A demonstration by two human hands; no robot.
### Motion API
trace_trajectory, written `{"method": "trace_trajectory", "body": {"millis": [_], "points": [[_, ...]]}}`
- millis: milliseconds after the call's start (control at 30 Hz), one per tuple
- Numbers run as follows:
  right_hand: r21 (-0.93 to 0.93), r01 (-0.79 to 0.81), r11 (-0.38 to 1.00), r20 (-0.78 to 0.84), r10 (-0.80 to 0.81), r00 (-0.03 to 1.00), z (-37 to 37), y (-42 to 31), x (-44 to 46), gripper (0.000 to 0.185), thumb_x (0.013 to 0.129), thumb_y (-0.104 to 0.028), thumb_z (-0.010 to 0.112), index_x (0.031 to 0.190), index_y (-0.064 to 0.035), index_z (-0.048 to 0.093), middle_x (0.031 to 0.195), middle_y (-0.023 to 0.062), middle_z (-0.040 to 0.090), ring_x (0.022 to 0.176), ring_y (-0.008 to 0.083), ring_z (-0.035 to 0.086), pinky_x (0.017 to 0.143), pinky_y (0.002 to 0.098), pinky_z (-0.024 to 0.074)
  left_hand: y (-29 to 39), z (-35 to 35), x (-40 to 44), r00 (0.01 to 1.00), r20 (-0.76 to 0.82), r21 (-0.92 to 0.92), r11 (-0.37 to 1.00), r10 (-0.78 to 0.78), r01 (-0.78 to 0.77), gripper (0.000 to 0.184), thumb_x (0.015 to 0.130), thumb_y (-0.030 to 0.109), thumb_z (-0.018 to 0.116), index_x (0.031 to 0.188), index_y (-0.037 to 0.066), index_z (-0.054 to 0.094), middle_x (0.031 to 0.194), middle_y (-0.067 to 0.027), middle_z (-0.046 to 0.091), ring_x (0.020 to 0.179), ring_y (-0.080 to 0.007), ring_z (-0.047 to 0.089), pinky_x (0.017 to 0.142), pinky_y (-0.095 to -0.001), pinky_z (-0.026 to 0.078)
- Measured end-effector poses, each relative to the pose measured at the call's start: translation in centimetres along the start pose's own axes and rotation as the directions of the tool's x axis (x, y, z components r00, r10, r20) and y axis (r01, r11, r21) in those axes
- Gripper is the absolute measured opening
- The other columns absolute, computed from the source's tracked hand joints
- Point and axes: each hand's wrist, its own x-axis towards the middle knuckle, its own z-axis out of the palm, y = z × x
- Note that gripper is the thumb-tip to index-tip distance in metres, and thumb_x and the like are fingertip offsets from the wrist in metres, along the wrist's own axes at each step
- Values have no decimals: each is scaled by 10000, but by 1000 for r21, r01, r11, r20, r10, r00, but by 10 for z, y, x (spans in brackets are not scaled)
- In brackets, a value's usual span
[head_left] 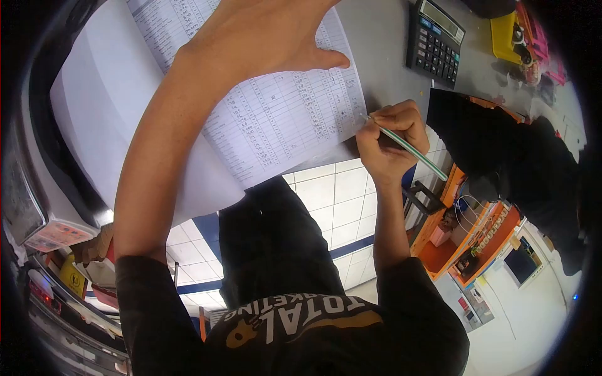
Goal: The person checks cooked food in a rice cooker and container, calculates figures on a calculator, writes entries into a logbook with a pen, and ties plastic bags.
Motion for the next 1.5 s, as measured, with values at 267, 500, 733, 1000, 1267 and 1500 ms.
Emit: {"method": "trace_trajectory", "body": {"millis": [267, 500, 733, 1000, 1267, 1500], "points": [[4, -25, 1000, 28, 25, 999, -1, -2, -1, 170, 774, 61, 701, 814, -28, 562, 871, 89, 592, 773, 125, 619, 738, 245, 485, 1, -1, 0, 999, -32, -26, 1000, 3, -4, 524, 715, 310, 865, 1033, -31, 626, 981, -230, 671, 1003, -423, 622, 886, -491, 493], [77, -49, 996, -166, 61, 984, -10, -4, 18, 86, 960, -4, 577, 1022, 40, 536, 965, 147, 616, 752, 182, 693, 656, 283, 600, 2, -3, 1, 1000, -19, -11, 1000, -3, 3, 507, 716, 325, 857, 1014, -15, 627, 970, -227, 669, 1003, -423, 620, 886, -490, 491], [-249, 24, 968, -227, -82, 970, -47, 6, 45, 267, 1068, -63, 386, 1202, 105, 544, 1104, 220, 641, 877, 279, 746, 720, 344, 655, 0, -2, -2, 1000, -15, 3, 1000, -7, 8, 519, 721, 342, 854, 1023, -11, 624, 982, -217, 667, 1020, -418, 619, 900, -486, 483], [-40, -23, 999, -53, 21, 998, -2, -33, 8, 381, 1109, -241, 359, 1092, 57, 596, 1096, 206, 567, 816, 218, 703, 673, 326, 600, 0, -2, 1, 1000, 0, -2, 1000, -3, 3, 534, 718, 350, 859, 1036, -8, 622, 994, -217, 666, 1016, -412, 621, 895, -487, 489], [268, -228, 936, 99, 209, 973, 10, -22, 2, 80, 900, -33, 617, 827, 0, 611, 981, 125, 593, 718, 131, 619, 654, 259, 505, -2, 0, 0, 998, -49, 2, 1000, 28, -28, 535, 709, 347, 865, 1030, -8, 626, 991, -221, 674, 997, -412, 626, 884, -485, 493], [96, -132, 987, 112, 121, 986, 5, -12, 1, 162, 766, 62, 703, 858, -16, 595, 902, 96, 607, 768, 111, 620, 737, 220, 504, 1, -2, 1, 1000, -12, -18, 1000, -2, 2, 545, 710, 340, 864, 1048, -15, 626, 1023, -231, 674, 1028, -419, 620, 910, -486, 488]]}}
